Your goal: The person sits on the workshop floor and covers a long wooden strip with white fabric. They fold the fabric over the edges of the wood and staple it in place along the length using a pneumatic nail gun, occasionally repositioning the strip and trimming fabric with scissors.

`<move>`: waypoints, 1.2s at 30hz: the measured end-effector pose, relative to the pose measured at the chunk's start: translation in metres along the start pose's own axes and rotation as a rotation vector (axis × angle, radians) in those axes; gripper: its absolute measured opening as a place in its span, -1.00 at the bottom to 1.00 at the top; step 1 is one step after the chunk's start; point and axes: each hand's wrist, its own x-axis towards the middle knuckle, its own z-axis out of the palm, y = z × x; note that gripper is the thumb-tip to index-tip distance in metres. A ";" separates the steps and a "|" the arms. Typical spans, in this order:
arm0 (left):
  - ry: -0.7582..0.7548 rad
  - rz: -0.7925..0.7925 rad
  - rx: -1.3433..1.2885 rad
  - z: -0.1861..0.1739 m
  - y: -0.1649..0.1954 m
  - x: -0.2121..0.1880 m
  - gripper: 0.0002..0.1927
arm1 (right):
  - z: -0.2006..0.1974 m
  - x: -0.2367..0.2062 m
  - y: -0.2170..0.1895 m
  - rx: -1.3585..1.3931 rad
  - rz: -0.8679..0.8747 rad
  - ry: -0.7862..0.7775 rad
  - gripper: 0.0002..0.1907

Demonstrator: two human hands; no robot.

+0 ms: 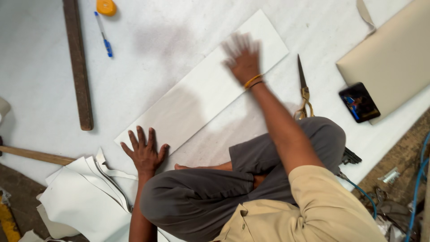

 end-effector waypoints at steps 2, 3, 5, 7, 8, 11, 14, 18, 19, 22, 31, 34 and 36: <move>0.028 0.018 0.020 -0.001 0.001 0.000 -0.11 | -0.013 0.010 0.045 -0.036 0.161 0.061 -0.32; 0.021 0.014 0.007 -0.001 0.002 -0.001 -0.11 | -0.019 0.013 0.061 -0.019 0.233 0.056 -0.33; 0.013 0.001 -0.020 -0.002 0.002 -0.001 -0.11 | -0.025 0.013 0.072 0.032 0.190 0.096 -0.32; 0.005 0.001 -0.010 -0.003 0.000 -0.001 -0.12 | -0.028 0.011 0.070 0.062 0.217 0.078 -0.32; 0.017 -0.002 -0.001 -0.004 -0.003 0.001 -0.12 | -0.031 0.012 0.066 0.078 0.221 0.084 -0.32; 0.028 -0.115 -0.013 -0.009 -0.016 0.005 -0.14 | -0.038 0.013 0.052 0.060 0.217 0.078 -0.30; 0.077 -0.278 0.063 -0.017 -0.029 0.009 -0.17 | -0.045 0.012 0.044 0.058 0.204 0.095 -0.29; 0.045 -0.273 0.092 -0.032 -0.028 0.010 -0.14 | -0.054 0.015 0.038 0.022 0.214 0.052 -0.26; 0.009 -0.295 0.141 -0.034 -0.025 0.008 -0.15 | -0.056 0.015 0.035 0.008 0.245 0.002 -0.25; 0.040 -0.337 0.117 -0.043 -0.019 -0.006 -0.13 | -0.066 0.016 0.023 -0.040 0.294 -0.076 -0.20; 0.152 -0.379 -0.110 -0.021 0.024 -0.170 -0.21 | -0.089 -0.037 -0.022 -0.438 -0.087 -0.271 -0.34; 0.337 -0.390 -0.277 -0.012 0.046 -0.224 -0.34 | -0.087 -0.071 -0.036 -0.475 -0.193 -0.356 -0.51; 0.368 -0.390 -0.318 -0.008 0.058 -0.253 -0.45 | -0.077 -0.086 -0.042 -0.457 -0.236 -0.390 -0.57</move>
